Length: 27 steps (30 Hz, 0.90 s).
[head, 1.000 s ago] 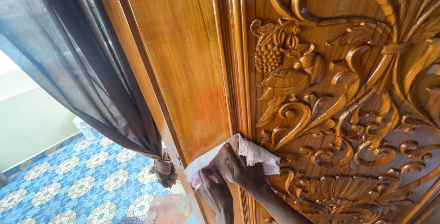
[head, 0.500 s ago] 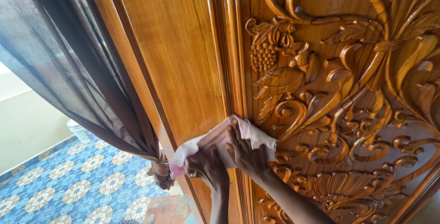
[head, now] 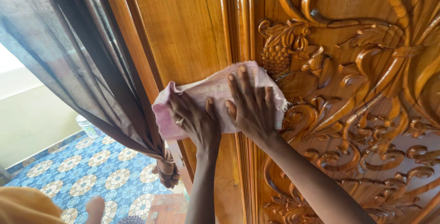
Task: The person wipes the surface of a carved wooden door using a cloth. They move the cloth across the intricate carvings, covering different sections of the door in a repetitive wiping motion.
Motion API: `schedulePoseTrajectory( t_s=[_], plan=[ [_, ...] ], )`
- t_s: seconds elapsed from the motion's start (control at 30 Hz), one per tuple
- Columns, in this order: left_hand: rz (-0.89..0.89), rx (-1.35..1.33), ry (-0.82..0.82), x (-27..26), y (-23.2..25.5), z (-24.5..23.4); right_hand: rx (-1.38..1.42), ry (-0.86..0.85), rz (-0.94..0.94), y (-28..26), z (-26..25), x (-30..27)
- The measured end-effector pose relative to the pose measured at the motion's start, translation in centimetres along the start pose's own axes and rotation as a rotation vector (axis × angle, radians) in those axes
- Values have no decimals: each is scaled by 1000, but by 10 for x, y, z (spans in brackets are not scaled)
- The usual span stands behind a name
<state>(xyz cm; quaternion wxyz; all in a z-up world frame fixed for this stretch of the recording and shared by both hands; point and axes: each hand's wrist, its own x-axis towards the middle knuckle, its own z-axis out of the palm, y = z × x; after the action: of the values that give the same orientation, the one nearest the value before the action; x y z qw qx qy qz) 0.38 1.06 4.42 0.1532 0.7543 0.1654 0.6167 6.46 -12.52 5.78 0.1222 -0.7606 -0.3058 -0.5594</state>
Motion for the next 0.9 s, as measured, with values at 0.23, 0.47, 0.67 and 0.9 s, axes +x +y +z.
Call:
schedulePoseTrajectory(
  t_s=[0.23, 0.47, 0.67, 0.9],
  plan=[
    [131, -7, 111, -9, -16, 19, -10, 63, 3, -6, 6, -17],
    [171, 5, 113, -52, -43, 37, -76, -19, 6, -15, 37, -68],
    [197, 63, 65, -132, -88, 70, 12, 48, 26, -33, 66, -138],
    [136, 116, -274, -280, -144, 98, 18, -123, -74, -41, 81, -253]
  ],
)
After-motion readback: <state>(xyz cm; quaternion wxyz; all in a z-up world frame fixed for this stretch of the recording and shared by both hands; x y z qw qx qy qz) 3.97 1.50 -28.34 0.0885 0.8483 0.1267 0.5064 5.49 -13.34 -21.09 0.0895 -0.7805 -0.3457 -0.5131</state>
